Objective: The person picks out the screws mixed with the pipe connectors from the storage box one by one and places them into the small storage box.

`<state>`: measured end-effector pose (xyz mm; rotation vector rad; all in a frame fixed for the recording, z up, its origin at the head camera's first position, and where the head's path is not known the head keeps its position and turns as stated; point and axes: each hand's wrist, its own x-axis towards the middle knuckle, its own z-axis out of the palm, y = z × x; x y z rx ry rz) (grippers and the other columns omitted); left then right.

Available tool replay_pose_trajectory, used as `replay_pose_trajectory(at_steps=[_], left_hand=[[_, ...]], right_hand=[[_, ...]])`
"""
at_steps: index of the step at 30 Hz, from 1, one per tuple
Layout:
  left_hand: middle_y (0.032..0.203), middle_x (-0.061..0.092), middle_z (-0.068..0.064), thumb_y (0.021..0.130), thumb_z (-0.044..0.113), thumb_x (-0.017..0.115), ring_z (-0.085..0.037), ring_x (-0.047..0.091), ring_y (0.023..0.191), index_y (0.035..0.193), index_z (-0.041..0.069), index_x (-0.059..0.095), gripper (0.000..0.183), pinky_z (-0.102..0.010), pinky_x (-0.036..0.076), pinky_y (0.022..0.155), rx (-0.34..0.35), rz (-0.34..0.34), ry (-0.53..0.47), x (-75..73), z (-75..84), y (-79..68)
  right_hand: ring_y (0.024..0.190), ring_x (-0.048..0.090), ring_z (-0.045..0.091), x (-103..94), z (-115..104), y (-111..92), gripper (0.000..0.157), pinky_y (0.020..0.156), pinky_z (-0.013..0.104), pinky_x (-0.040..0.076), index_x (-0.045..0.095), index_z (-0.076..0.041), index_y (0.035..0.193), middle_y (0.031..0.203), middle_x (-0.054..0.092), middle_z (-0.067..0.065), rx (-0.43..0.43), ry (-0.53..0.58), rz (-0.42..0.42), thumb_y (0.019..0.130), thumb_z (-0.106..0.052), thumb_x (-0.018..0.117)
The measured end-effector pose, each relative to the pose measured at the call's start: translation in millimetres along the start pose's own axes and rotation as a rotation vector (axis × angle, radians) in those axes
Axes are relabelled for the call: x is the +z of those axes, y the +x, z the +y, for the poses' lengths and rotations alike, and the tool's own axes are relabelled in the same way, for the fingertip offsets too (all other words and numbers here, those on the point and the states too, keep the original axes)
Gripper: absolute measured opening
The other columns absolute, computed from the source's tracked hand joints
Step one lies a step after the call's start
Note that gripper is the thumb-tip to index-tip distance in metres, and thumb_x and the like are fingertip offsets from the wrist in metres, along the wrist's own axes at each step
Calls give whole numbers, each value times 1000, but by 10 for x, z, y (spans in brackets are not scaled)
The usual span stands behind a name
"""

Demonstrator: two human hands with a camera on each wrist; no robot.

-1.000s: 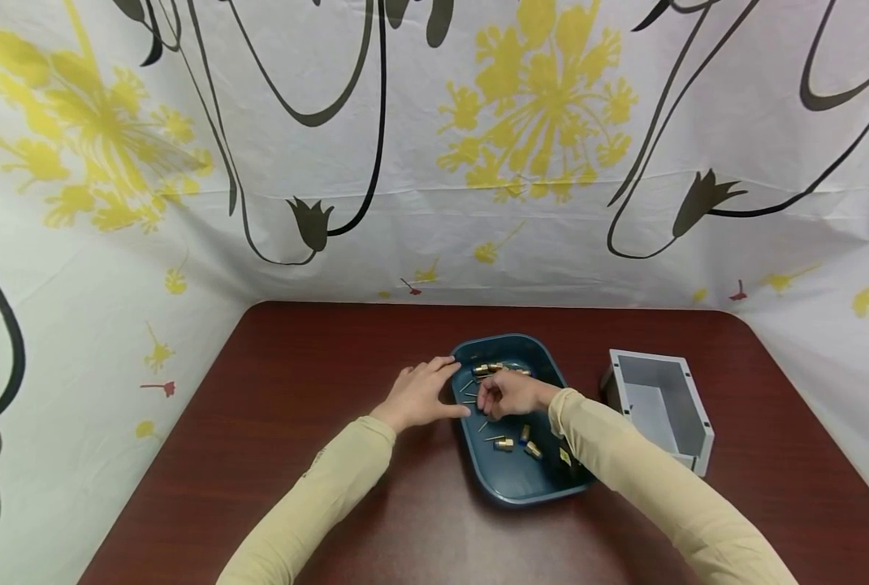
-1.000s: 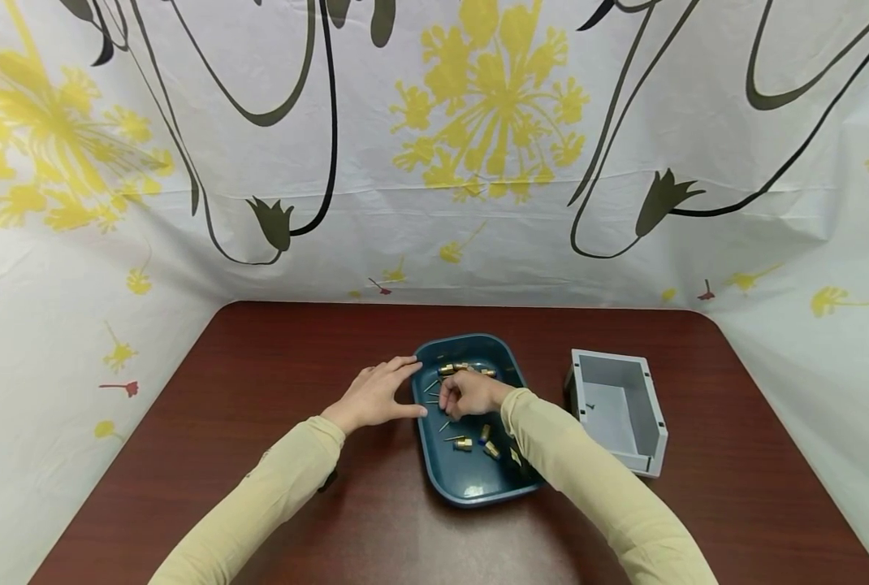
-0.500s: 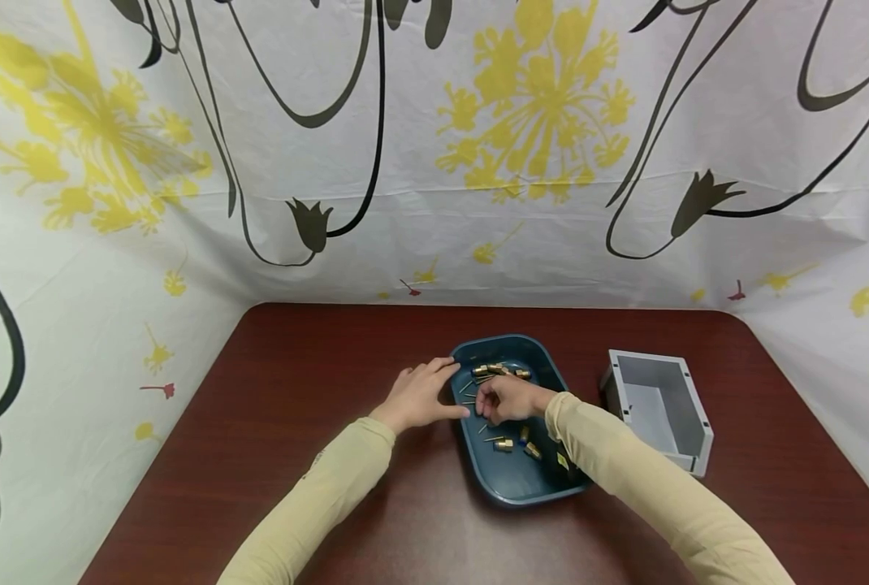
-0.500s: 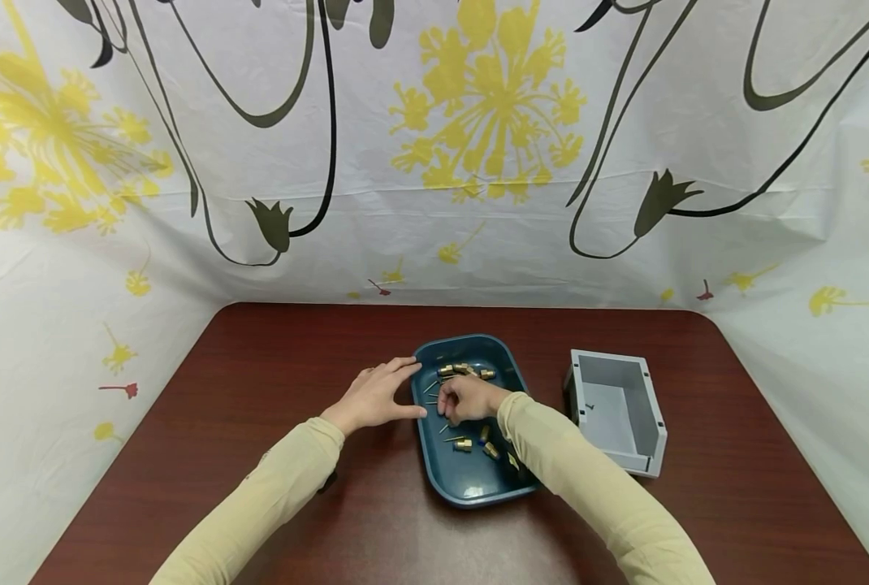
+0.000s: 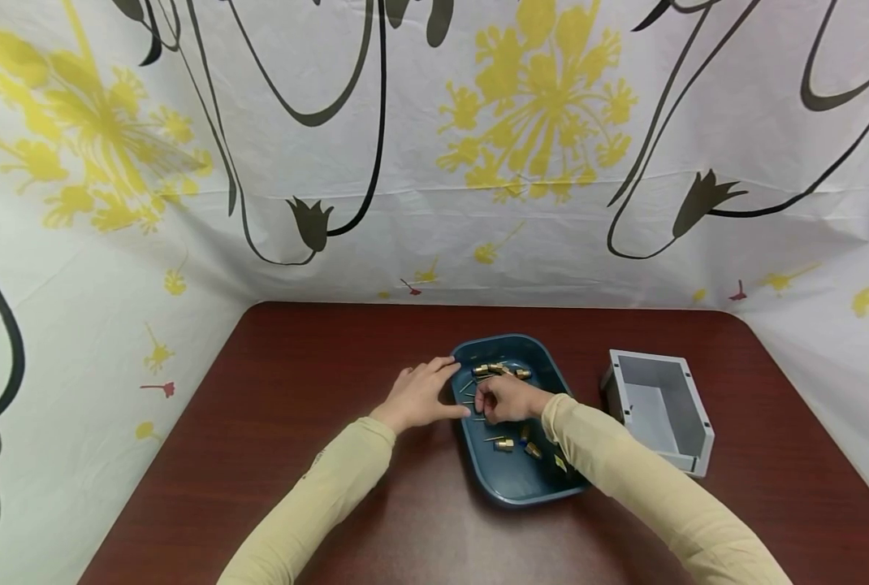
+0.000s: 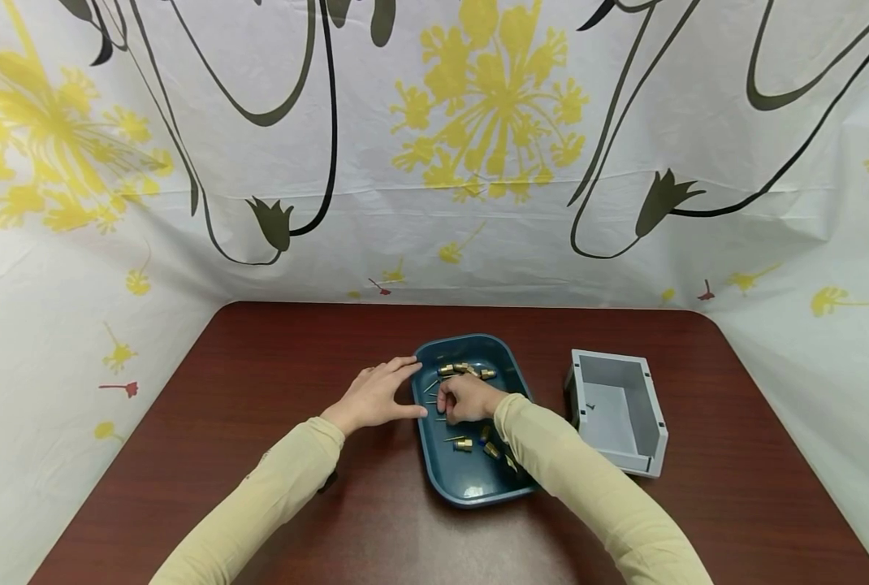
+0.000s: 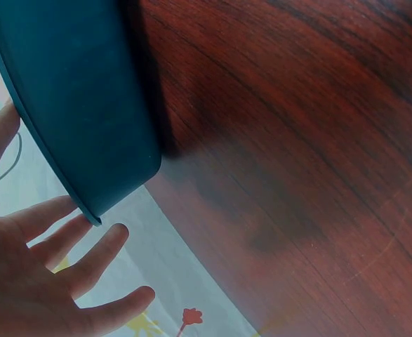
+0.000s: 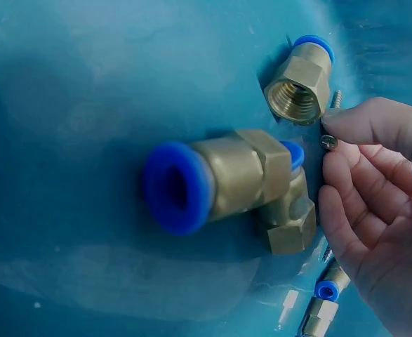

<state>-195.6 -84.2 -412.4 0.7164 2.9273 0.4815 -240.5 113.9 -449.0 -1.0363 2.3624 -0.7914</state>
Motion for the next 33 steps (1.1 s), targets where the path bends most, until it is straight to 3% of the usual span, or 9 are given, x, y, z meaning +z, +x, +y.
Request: replay_pose_trajectory(at_steps=[12,21,27,33], left_hand=[[135,36,-3,74,52,62,-24,41,113,134,12,40,75,-49,28,91,-8,-5,-5,-17,19,-12],[135,36,-3,73,52,63,-23,42,112,133,13,42,74,-48,29,91,-15,-3,-13,-9,13,-9],[135,36,-3,74,52,62,-23,41,113,133,13,41,74,-48,28,92,-21,-7,-22,-3,16,-13],[135,36,-3,74,53,62,-23,41,113,133,13,42,74,-48,28,92,-16,-8,-21,-15,19,-11]], right_hand=[[59,48,9,-2,12,-13,18,57,25,41,57,-5,84,69,54,1,8,-5,52,69,6,58],[58,50,10,-152,-6,-41,17,56,26,42,58,-4,86,67,55,-3,5,35,140,71,3,59],[59,51,11,-235,-22,-73,15,58,27,43,58,-4,89,69,55,-2,25,65,148,74,2,57],[60,50,12,-324,-57,-127,15,59,28,43,58,-2,89,70,55,-2,-9,48,173,74,2,57]])
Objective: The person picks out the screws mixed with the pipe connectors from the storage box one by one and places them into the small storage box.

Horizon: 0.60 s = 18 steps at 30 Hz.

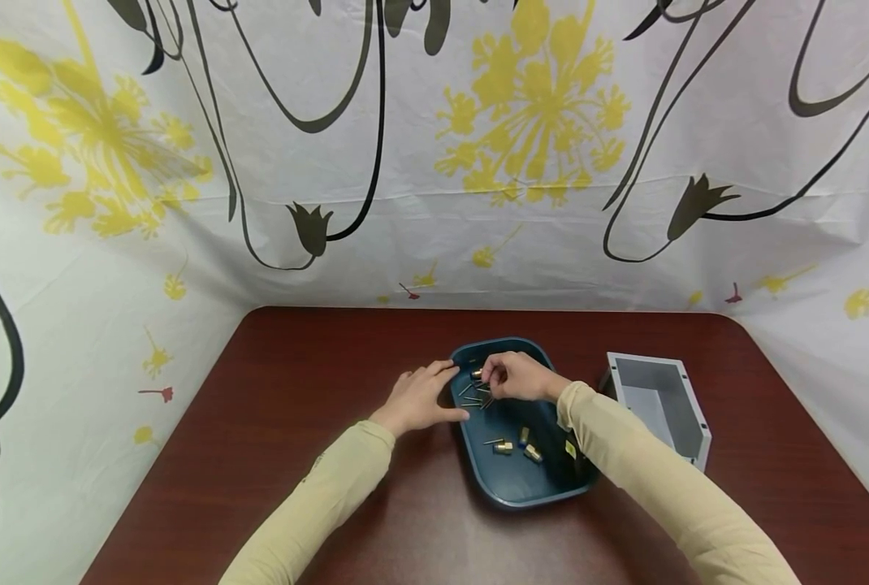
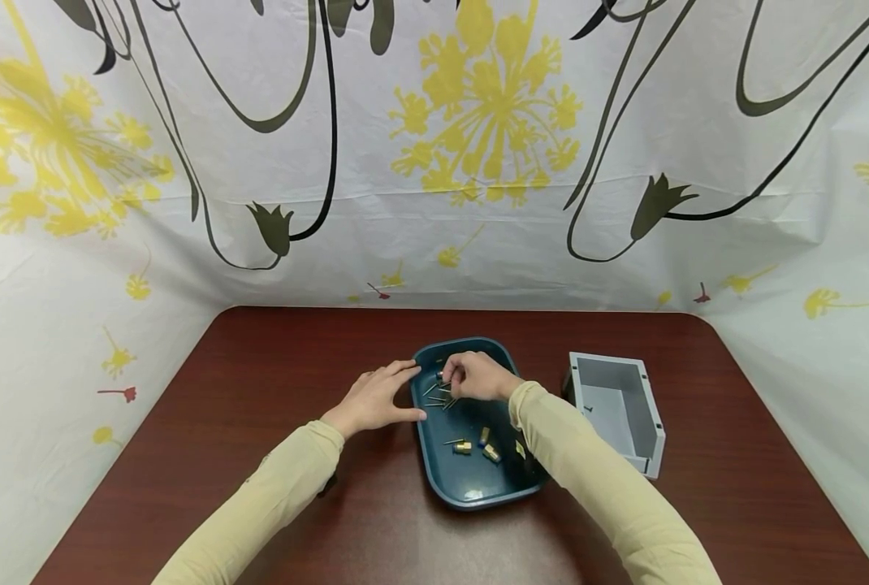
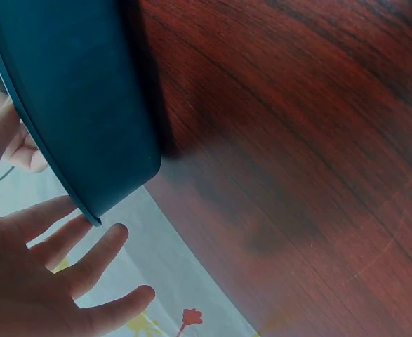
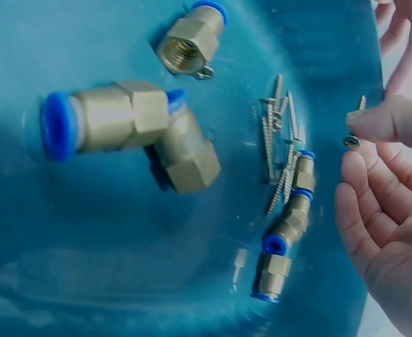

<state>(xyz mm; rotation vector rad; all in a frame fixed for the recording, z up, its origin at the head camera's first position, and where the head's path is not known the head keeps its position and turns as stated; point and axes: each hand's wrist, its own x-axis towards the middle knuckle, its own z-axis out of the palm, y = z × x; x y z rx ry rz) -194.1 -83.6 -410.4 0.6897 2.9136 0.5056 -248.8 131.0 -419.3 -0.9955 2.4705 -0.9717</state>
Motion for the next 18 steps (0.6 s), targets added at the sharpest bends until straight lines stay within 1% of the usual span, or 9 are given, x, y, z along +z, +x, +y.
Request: replay_pose_trajectory(at_steps=[2,7,12,18], left_hand=[[135,36,-4,73,53,63,-24,41,112,132,12,42,74,-48,29,91,3,3,-2,-2,-1,1],[135,37,-4,73,52,63,-23,41,113,132,12,42,74,-48,29,92,4,5,-3,2,-1,5],[135,36,-4,73,53,63,-23,41,113,133,13,42,75,-47,29,92,2,5,-2,5,-1,7],[134,37,-4,73,52,64,-24,41,113,132,11,42,75,-48,29,91,13,12,-6,4,5,2]], right_hand=[[60,49,13,-30,-5,-13,16,59,29,43,58,-1,90,70,54,-2,-8,-5,4,74,2,57],[60,50,13,-113,-6,-59,16,59,28,43,57,0,91,70,55,-1,6,4,4,75,2,57],[63,51,13,-199,-19,-120,14,61,28,44,57,-1,90,72,55,-1,26,-9,18,77,0,59],[64,51,14,-306,-55,-211,13,61,30,43,57,0,90,72,55,-1,29,-26,43,77,1,59]])
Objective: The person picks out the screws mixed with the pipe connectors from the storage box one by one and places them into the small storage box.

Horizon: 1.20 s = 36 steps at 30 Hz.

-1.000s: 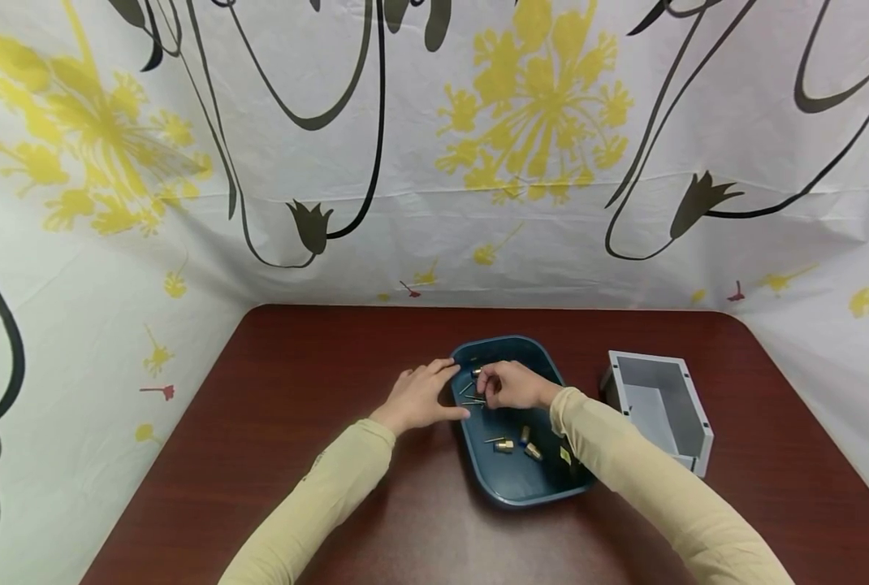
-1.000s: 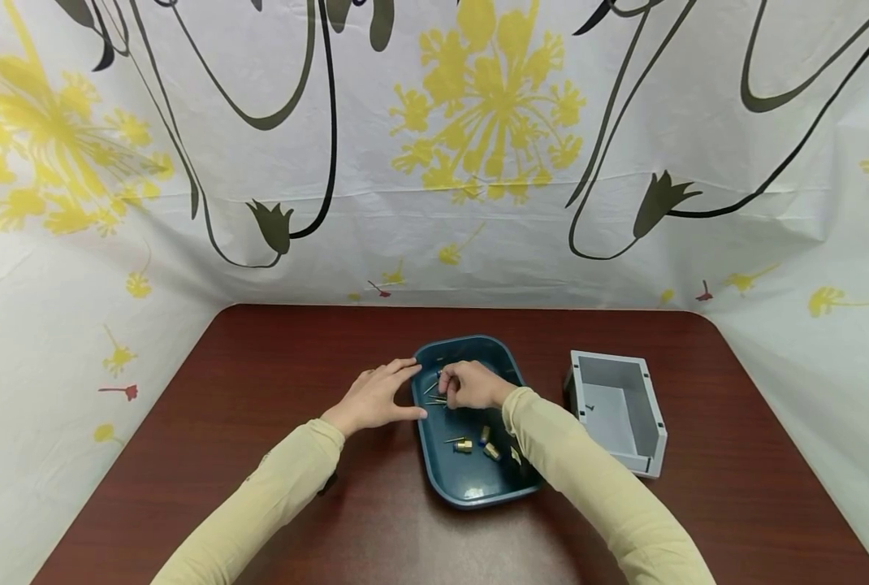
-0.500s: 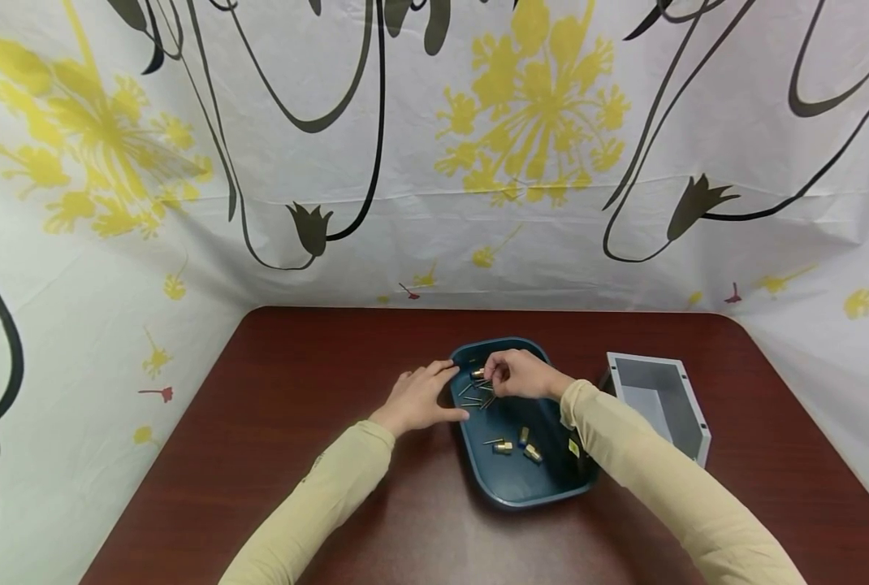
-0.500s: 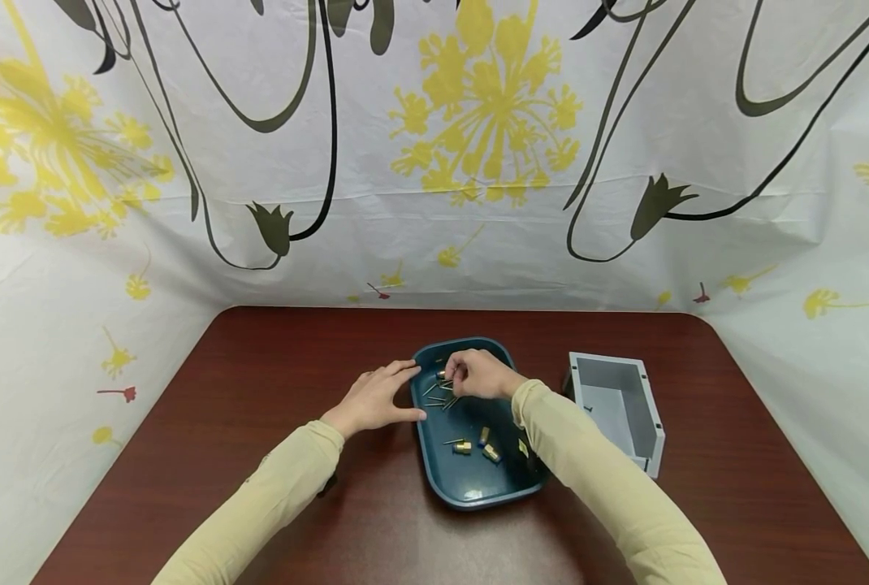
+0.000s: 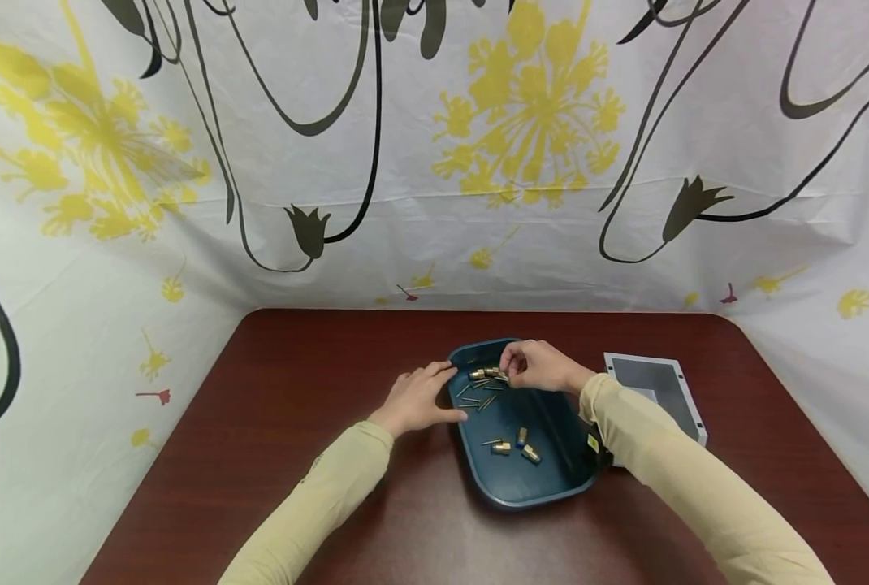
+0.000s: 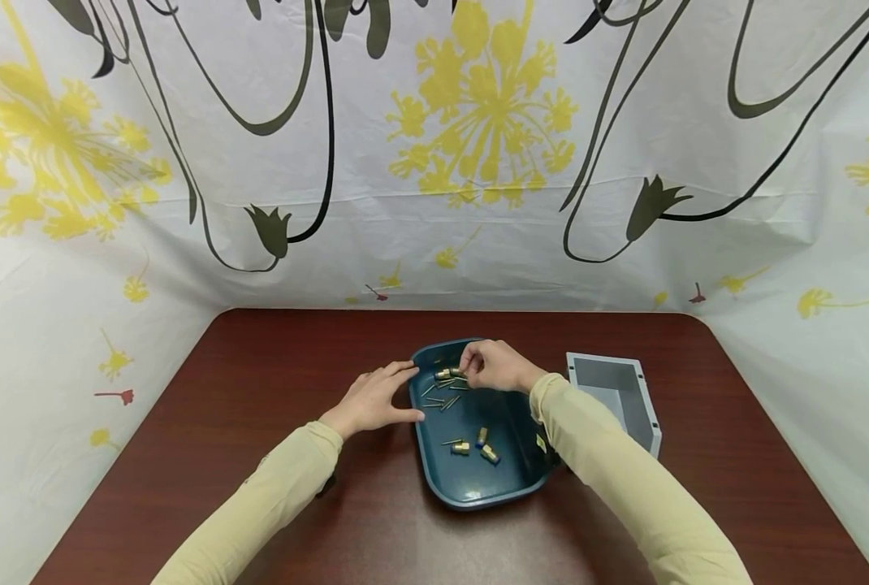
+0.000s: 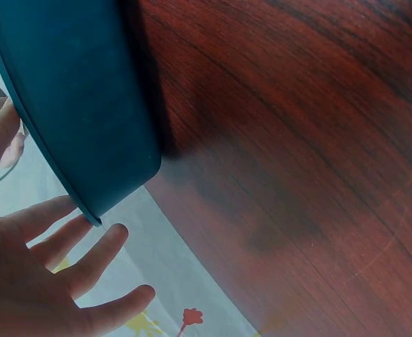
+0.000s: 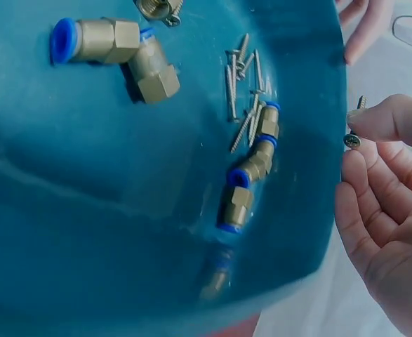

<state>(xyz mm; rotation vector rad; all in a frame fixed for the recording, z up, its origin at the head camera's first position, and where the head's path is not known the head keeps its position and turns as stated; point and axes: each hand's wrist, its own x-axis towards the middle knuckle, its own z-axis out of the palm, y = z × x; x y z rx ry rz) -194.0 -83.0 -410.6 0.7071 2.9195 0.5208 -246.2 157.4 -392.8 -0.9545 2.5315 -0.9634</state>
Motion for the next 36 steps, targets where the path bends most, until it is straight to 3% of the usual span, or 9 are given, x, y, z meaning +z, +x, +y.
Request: replay_pose_trajectory(at_steps=[6,25,36], left_hand=[[135,36,-4,73,52,64,-24,40,114,133,12,42,75,-48,28,91,0,-5,0,5,-2,-9],[135,36,-5,73,51,64,-24,39,115,133,11,41,75,-48,28,92,-3,-1,-10,15,-1,-14],[135,35,-5,73,51,64,-24,39,115,133,12,41,75,-48,27,92,-7,-8,-13,7,4,-18]], right_hand=[[64,52,15,-80,5,-73,13,61,30,43,56,-7,87,72,55,-1,31,-7,20,77,-1,60],[65,51,17,-380,131,-348,13,61,32,42,56,-2,90,71,54,2,84,-24,96,78,-1,61],[66,50,20,-552,281,-583,12,57,32,43,55,-3,90,73,54,4,164,-16,124,79,-2,60]])
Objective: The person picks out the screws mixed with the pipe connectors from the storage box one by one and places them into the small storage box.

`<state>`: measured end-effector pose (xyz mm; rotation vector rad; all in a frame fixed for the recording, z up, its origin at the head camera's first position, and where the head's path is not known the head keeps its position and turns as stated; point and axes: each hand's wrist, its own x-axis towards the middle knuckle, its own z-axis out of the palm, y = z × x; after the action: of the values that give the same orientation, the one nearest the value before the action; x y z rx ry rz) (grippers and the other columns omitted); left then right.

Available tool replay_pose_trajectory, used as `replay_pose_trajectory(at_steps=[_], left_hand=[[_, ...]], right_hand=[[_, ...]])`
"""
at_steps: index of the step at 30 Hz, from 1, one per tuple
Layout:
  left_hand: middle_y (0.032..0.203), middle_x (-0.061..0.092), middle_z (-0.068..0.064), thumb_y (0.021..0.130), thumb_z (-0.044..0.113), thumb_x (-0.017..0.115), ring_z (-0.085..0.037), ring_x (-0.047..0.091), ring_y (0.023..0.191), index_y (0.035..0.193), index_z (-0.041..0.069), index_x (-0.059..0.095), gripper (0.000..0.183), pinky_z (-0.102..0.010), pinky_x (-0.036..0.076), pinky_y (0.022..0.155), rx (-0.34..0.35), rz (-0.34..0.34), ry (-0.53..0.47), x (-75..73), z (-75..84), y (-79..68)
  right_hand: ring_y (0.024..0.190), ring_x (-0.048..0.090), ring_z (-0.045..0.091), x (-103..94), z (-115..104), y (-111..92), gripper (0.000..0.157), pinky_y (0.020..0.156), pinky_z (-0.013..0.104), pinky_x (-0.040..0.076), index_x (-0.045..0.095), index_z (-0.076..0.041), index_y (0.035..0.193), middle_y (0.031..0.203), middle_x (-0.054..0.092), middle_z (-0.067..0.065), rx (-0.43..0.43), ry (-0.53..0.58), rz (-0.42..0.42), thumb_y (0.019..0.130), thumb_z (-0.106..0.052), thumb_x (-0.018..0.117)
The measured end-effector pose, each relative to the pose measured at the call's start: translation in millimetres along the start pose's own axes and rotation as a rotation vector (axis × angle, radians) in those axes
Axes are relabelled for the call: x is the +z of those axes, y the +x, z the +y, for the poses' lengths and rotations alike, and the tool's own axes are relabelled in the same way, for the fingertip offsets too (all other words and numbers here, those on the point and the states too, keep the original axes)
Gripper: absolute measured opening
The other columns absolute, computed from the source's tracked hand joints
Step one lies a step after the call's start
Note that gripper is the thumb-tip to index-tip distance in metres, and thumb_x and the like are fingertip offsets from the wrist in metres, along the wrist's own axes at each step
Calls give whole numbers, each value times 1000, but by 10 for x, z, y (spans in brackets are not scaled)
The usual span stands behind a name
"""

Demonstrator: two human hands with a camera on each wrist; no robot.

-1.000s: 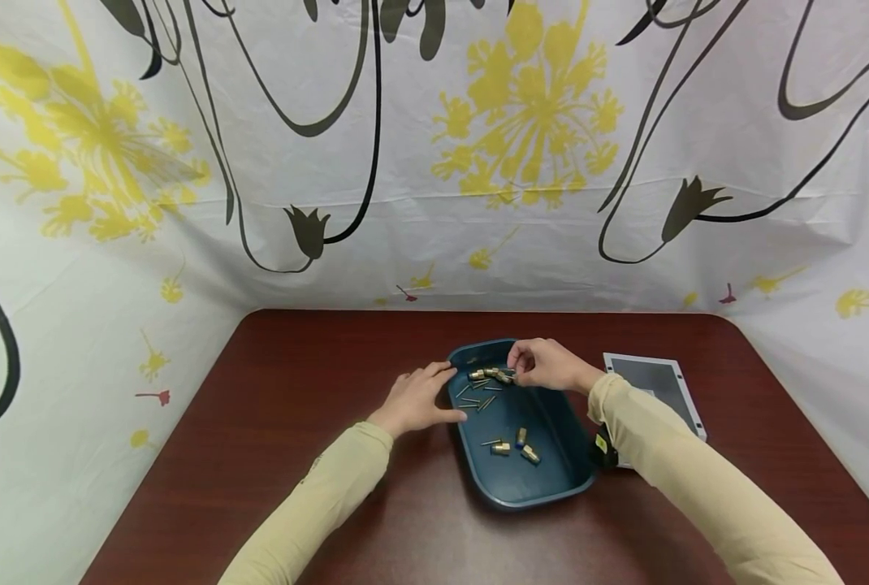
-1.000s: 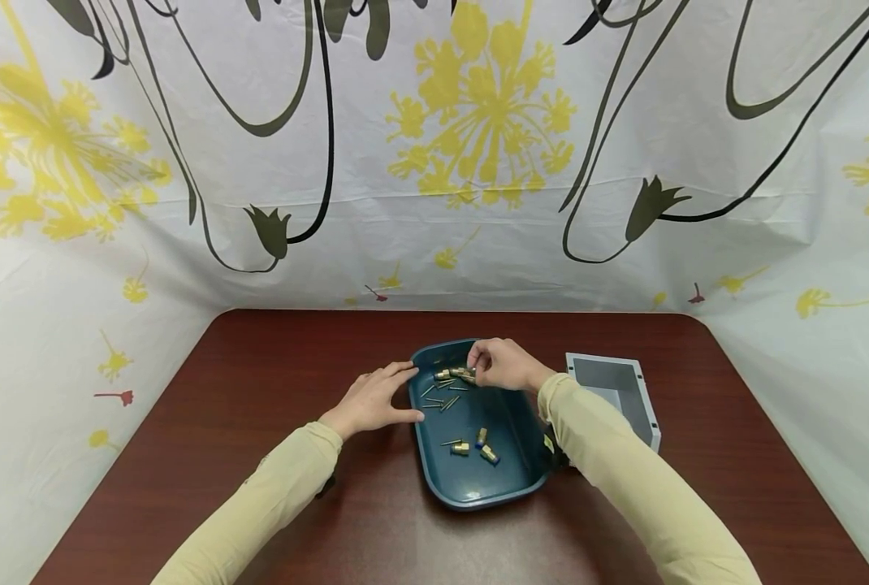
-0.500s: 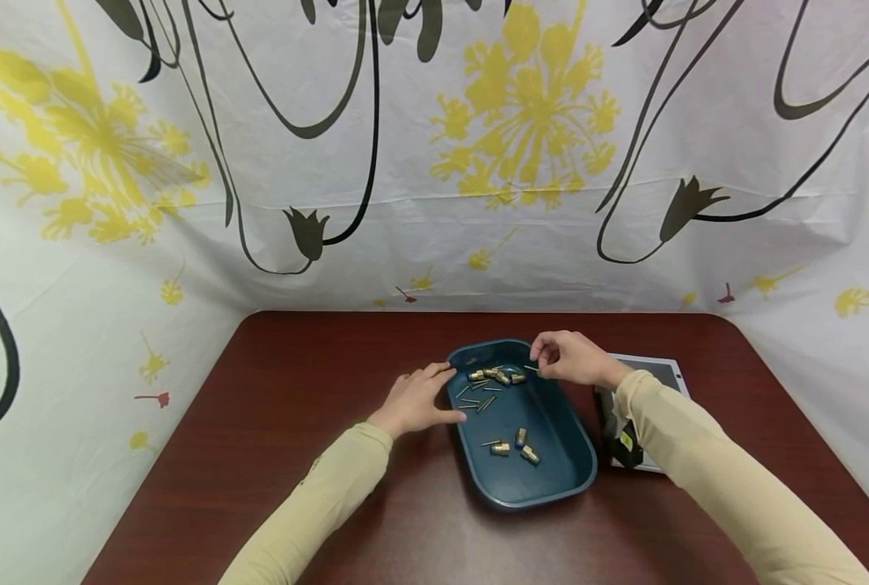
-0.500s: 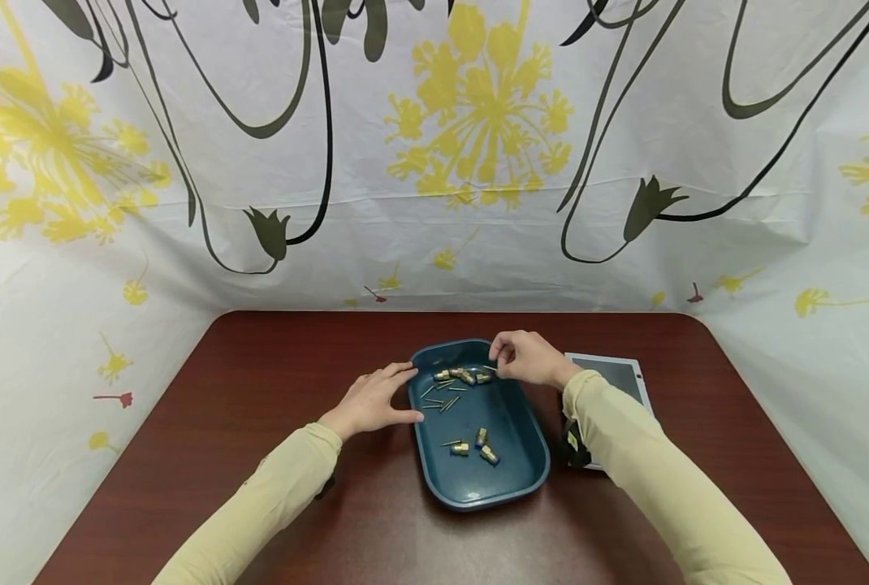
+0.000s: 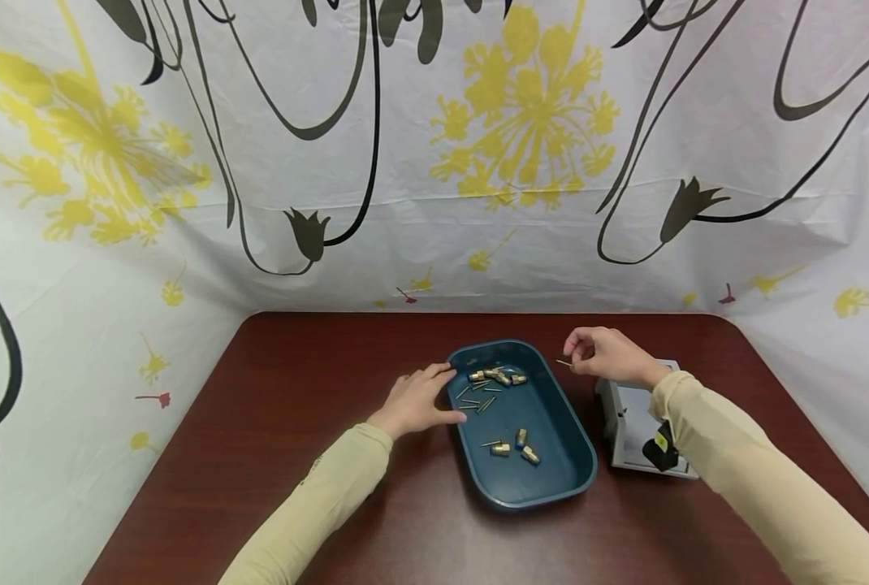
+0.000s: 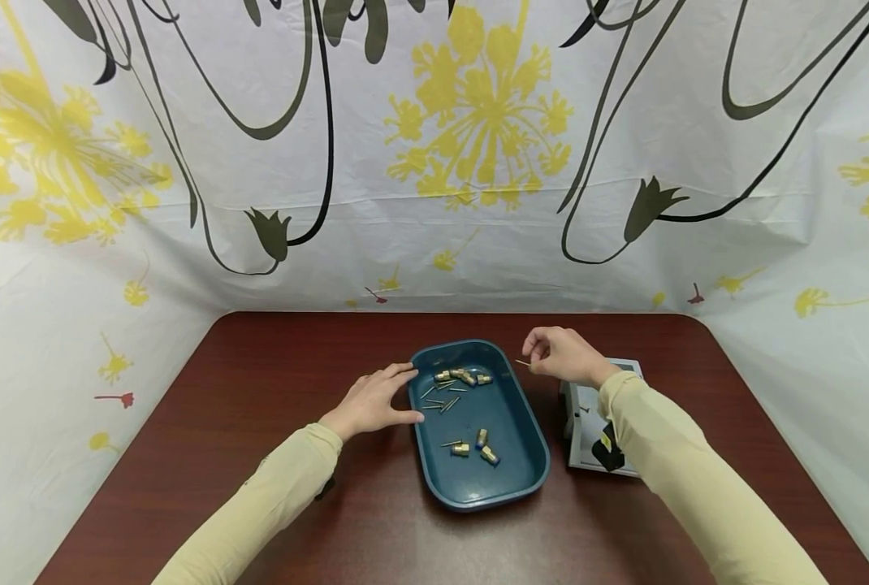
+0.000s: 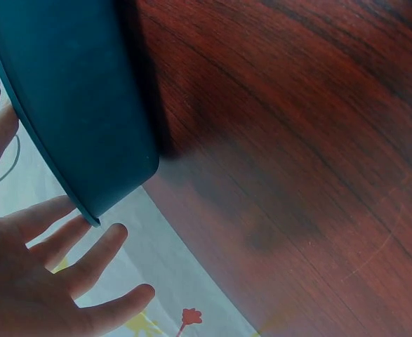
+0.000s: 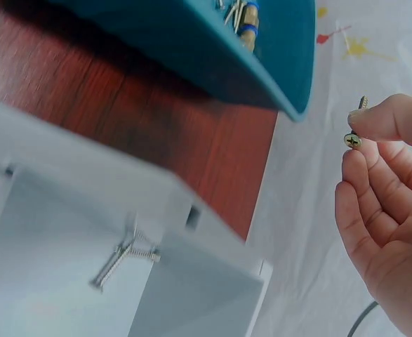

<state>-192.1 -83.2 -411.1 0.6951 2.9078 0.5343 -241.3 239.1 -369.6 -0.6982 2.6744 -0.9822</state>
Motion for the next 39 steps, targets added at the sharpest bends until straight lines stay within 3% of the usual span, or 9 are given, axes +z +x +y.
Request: replay_pose_trajectory(at_steps=[22,30,39], left_hand=[[136,35,-4,73,50,64,-24,38,116,133,12,40,75,-48,26,93,-10,-8,-3,0,7,-2],[136,35,-4,73,50,64,-24,38,117,133,12,41,75,-48,26,94,-17,-9,-6,-12,13,1],[135,35,-4,73,51,64,-23,38,116,133,13,41,75,-47,27,93,-17,-7,4,-5,14,5]], right_hand=[[66,49,15,-263,334,-379,11,58,28,40,55,-2,87,72,54,1,34,-117,91,77,1,60],[67,50,16,-337,434,-485,14,56,28,41,55,1,89,73,55,3,87,-105,88,77,-1,61],[66,49,14,-349,488,-576,13,56,27,39,56,-1,88,73,55,2,87,-132,101,76,-1,58]])
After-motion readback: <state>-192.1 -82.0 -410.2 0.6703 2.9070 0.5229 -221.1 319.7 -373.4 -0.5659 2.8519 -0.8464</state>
